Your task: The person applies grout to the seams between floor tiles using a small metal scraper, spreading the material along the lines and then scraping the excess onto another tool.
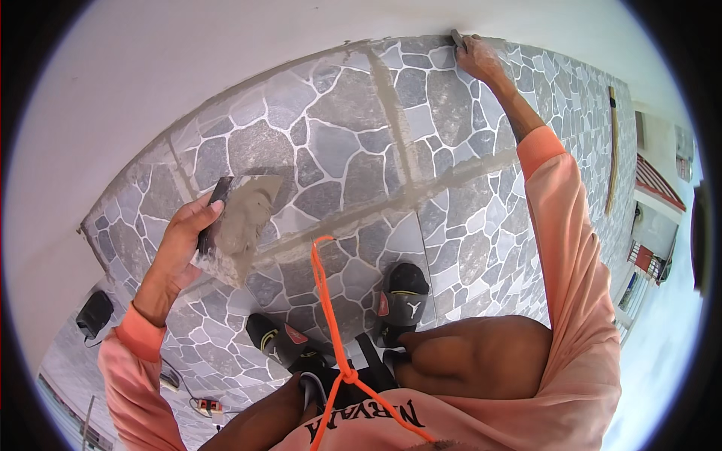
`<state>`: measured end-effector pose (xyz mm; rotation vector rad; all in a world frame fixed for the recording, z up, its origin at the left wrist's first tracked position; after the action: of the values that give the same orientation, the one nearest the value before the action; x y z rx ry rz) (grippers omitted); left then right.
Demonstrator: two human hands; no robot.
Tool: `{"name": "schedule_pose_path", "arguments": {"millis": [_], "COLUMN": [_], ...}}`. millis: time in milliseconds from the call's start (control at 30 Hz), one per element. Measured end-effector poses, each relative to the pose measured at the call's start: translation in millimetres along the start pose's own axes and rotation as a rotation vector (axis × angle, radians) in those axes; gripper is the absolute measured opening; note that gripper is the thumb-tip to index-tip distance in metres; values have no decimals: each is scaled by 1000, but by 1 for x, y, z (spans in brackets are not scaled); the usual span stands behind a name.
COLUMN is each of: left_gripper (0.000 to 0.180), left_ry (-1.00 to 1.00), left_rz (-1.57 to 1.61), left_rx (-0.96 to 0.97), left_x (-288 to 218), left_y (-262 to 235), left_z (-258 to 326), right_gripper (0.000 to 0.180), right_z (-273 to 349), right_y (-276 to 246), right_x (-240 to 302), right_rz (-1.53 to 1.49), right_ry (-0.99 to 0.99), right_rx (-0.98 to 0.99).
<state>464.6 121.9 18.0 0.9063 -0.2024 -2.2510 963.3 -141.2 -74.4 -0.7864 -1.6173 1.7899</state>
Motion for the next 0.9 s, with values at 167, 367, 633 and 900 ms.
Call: {"name": "schedule_pose_path", "arguments": {"millis": [167, 367, 633, 900], "left_gripper": [42, 41, 41, 41], "left_ry": [11, 33, 64, 43], "left_rz": [-5, -32, -14, -19], "left_rx": [31, 92, 4, -34], "left_x": [-4, -9, -12, -8], "left_y": [2, 8, 12, 1], "left_z": [-5, -12, -2, 0], "right_gripper": [30, 35, 38, 33], "right_z": [20, 32, 10, 2], "right_y": [-3, -24, -16, 7], "right_x": [94, 98, -79, 8], "right_rz": [27, -341, -60, -78], "right_ry": [-216, -206, 234, -43], "right_rx": [21, 98, -15, -61]}}
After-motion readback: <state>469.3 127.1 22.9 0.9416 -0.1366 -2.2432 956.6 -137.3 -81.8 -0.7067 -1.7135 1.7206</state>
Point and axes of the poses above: each hand's wrist, its own z-axis away from the middle knuckle, its own y-axis out of the palm, x = y × z, the point moved 2 cm from there along -z, towards the middle knuckle, and after that the axes turned 5 degrees about y, right-handed, at the moved point
